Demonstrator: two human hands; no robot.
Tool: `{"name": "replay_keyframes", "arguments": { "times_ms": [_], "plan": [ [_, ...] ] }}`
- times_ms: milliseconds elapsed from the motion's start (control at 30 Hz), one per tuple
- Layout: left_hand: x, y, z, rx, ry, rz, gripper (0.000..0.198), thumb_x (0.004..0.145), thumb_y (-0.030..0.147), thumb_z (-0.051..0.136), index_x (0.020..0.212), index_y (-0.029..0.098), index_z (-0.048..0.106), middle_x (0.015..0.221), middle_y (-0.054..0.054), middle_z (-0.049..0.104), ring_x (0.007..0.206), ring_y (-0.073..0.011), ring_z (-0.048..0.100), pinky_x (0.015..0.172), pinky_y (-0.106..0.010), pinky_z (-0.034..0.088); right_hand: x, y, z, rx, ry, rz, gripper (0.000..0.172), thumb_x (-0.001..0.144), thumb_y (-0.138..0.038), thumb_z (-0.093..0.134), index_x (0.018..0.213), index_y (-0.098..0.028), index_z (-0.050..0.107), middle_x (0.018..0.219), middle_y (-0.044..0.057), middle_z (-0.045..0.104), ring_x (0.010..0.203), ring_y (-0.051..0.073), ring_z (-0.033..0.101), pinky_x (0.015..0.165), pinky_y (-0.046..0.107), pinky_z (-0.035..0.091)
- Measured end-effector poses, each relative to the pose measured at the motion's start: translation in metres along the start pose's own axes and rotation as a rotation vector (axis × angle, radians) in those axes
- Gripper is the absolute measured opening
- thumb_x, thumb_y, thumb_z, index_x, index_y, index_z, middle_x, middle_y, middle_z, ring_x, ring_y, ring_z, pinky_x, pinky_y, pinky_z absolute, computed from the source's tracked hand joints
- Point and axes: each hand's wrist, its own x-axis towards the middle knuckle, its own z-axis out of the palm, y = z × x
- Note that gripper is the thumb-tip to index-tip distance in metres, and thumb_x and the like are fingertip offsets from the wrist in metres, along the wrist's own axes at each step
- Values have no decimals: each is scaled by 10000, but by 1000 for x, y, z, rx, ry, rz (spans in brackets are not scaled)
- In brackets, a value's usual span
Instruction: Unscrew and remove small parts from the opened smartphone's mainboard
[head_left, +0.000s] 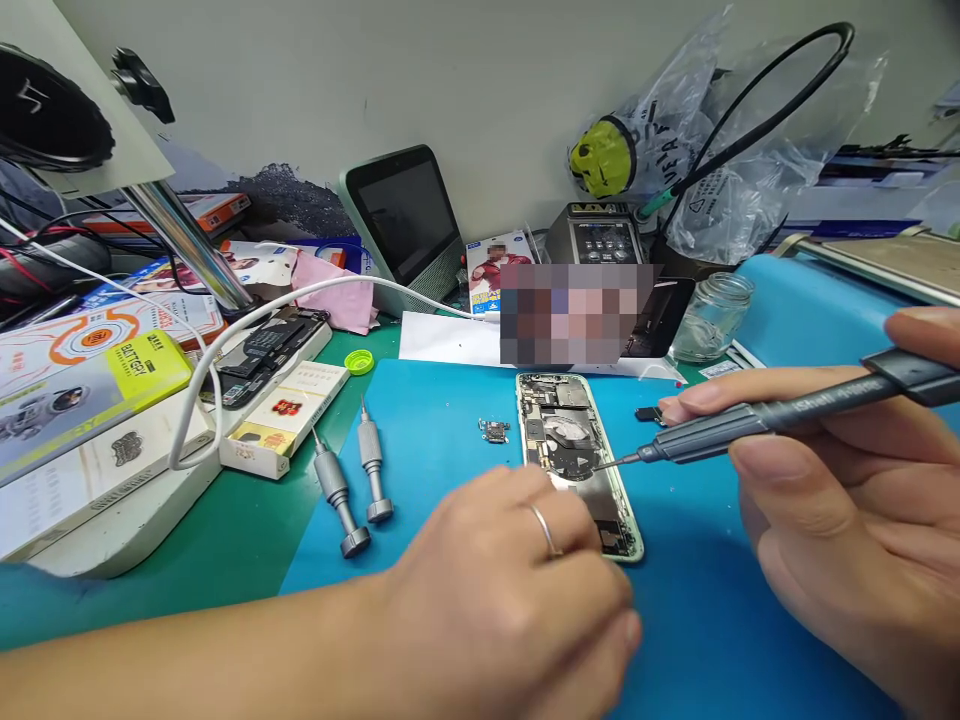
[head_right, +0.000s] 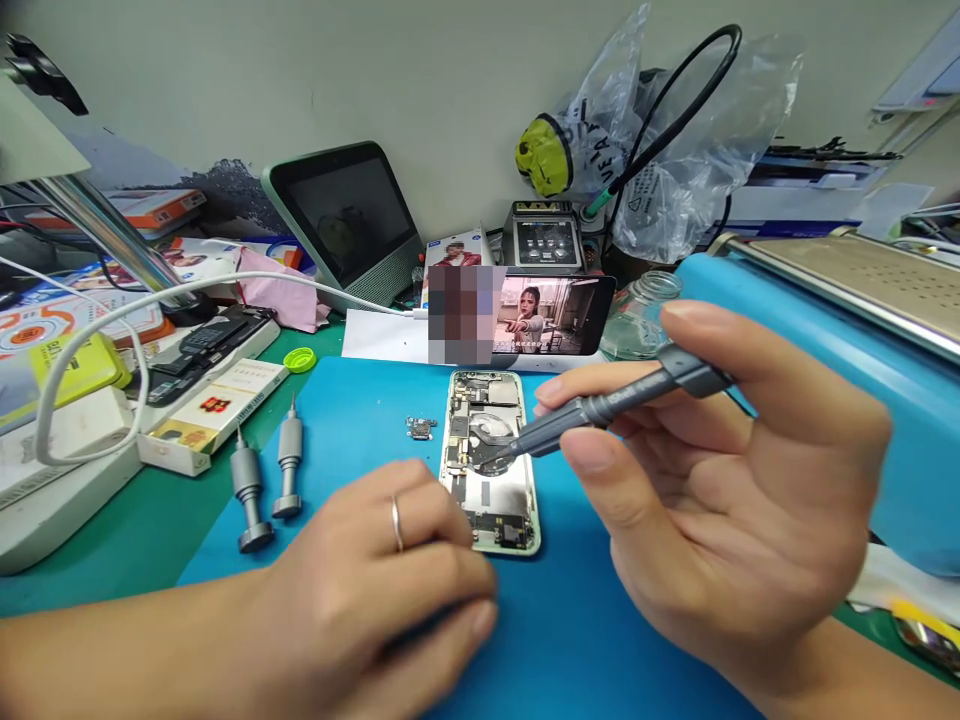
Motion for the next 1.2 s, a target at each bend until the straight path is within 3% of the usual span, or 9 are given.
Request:
{"name": "replay_keyframes", "arguments": {
  "times_ms": [67,133,233,333,467,600,767,1067,1200],
  "plan": [
    [-3,3,10,121,29,160,339,1015,177,654,676,159,668,673,-7,561,602,-151,420,538,-349,355,1,0,4,0,6,-36,779,950,-143,765,1584,-491,474,1672,31,471,988,201,793,917,438,723],
    [-8,6,21,197,51,230,412,985,217,727,616,206,546,643,22,471,586,-144,366,532,-332,338,3,-2,12,12,5,-105,788,939,-88,753,1580,-469,498,1638,57,520,957,199,803,908,438,724],
    [-17,11,35,330,34,244,433,907,273,841,663,239,485,673,44,441,614,-149,349,756,-298,484,6,-5,26,101,-2,-284,793,875,12,757,1554,-356,580,1507,95,638,914,216,823,815,405,742],
    [-23,14,38,455,2,233,454,844,341,903,664,250,496,667,47,450,632,-169,332,974,-325,497,6,-4,34,188,-49,-375,788,862,33,749,1553,-311,590,1346,78,726,927,233,828,820,409,751],
    [-24,14,35,513,-38,205,451,820,362,923,660,249,517,661,35,480,642,-188,358,950,-353,514,2,0,32,167,-182,-320,803,876,28,746,1568,-341,571,1206,67,782,950,234,831,722,354,749],
    [-24,13,32,544,-69,186,470,898,403,877,663,238,505,654,35,467,619,-179,347,950,-359,506,0,4,31,186,-246,-282,810,888,28,734,1580,-351,551,1169,53,803,1030,235,825,677,316,745],
    [-27,14,29,555,-141,175,472,1000,461,766,674,235,511,669,26,479,628,-186,372,995,-371,493,-3,6,34,198,-245,-205,785,902,-17,748,1564,-395,564,1225,34,811,1033,249,824,673,349,749],
    [-26,14,33,504,-72,154,526,976,569,776,656,239,521,664,20,471,636,-194,344,850,-350,481,-6,7,35,169,-262,-189,745,924,-40,749,1551,-397,565,1255,30,811,1004,244,830,719,365,750],
    [-26,14,31,492,-66,152,451,971,422,796,661,238,524,659,18,464,633,-200,328,816,-348,475,-5,6,35,163,-257,-204,726,931,-47,743,1551,-382,570,1245,31,810,1010,241,827,726,363,746]
  ]
}}
